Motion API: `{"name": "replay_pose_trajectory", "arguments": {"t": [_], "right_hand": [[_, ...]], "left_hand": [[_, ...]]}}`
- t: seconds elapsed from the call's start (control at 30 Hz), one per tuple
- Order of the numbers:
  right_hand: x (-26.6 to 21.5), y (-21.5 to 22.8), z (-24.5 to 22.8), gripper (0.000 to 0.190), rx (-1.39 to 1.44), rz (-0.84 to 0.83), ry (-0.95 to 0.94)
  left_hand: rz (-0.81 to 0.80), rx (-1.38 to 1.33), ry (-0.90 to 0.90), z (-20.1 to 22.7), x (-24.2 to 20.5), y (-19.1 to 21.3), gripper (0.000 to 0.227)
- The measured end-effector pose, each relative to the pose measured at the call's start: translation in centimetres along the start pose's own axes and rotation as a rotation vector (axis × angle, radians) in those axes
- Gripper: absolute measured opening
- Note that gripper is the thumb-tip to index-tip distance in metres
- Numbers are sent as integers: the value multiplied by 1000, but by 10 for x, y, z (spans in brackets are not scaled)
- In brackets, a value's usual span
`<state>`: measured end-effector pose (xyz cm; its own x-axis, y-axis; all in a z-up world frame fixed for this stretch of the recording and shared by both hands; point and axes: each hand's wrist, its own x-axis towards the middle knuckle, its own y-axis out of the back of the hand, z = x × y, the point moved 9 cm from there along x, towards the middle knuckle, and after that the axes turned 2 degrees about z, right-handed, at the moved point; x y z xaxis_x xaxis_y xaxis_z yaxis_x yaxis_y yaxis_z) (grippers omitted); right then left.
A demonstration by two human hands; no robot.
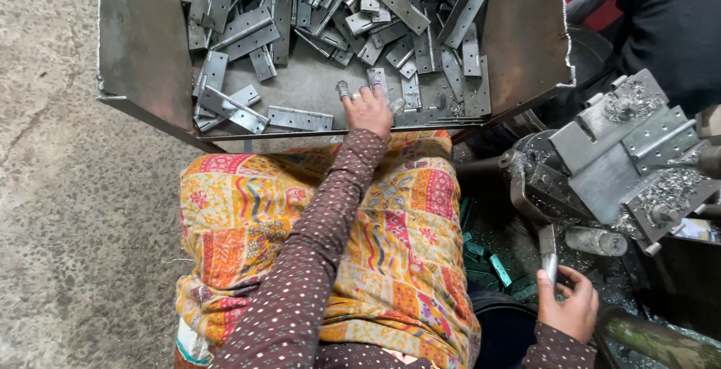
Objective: The person repeatedly picks up metal hinge pieces from a bin, places them under a drill press, and activates the machine to drill holes. The person then removes the processed pieces and returns them to the bin. This cycle continues throughout the clip.
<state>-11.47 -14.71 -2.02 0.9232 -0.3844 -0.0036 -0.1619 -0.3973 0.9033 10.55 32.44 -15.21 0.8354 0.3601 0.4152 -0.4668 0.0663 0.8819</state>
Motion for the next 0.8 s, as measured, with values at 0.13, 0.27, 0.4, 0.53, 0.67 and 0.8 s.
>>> {"name": "replay_pose_trajectory", "arguments": {"t": [0.13,0.27,0.4,0.53,0.67,0.8], "right_hand": [[-2,0,-2,45,22,7,-5],[-1,-3,7,44,-1,-71,-160],[1,-2,0,45,-56,-55,-117],[0,-1,-1,47,-35,-44,-92],[0,-2,1,49,9,-27,-94],[2,-1,-7,47,91,41,36]], "left_hand": [[-117,103,62,20,14,-19,20],[-301,115,-1,22,23,-35,31],[-559,-60,-53,-6,17,-50,29],[-437,-356,142,-64,12,-47,46],[-178,-409,79,-71,11,-34,40],[-174,-468,231,-38,24,-9,28]]}}
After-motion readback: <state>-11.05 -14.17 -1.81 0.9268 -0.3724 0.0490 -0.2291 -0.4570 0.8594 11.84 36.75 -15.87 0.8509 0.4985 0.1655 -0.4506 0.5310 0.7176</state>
